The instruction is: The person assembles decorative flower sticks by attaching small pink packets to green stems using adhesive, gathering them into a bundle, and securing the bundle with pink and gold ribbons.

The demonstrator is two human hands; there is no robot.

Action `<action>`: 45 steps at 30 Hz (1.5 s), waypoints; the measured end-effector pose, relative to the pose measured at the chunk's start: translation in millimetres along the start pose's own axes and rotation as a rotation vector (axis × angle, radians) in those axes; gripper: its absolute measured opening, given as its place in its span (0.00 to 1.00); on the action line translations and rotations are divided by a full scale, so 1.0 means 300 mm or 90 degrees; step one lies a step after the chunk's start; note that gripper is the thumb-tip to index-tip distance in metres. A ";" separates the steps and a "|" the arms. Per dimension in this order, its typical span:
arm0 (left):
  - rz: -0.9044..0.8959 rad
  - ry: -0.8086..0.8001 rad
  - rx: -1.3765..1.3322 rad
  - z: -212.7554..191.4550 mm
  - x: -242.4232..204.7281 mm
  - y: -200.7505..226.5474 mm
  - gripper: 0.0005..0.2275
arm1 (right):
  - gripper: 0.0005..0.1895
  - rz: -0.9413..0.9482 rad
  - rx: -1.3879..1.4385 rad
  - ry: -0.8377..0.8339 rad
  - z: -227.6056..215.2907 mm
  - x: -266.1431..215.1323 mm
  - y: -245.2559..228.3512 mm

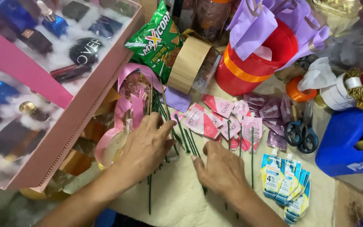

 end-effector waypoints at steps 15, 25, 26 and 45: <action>0.082 0.002 0.097 0.116 0.028 0.009 0.16 | 0.09 -0.117 -0.154 0.202 0.129 -0.004 -0.020; 0.074 0.011 0.078 0.108 0.026 0.006 0.17 | 0.04 -0.143 -0.379 0.447 0.060 -0.086 -0.122; 0.073 0.000 0.078 0.107 0.025 0.008 0.17 | 0.06 -0.159 -0.336 0.456 0.059 -0.083 -0.114; 0.095 0.033 0.073 0.090 0.026 0.005 0.22 | 0.18 0.519 0.106 0.068 0.056 -0.471 1.050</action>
Point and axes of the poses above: each hand's wrist, its own x-axis towards the middle knuckle, its own z-axis out of the palm, y = z × x, the point moved 9 cm from there along x, towards the middle knuckle, and after that the axes turned 1 degree about -x, right-handed, at the moved point
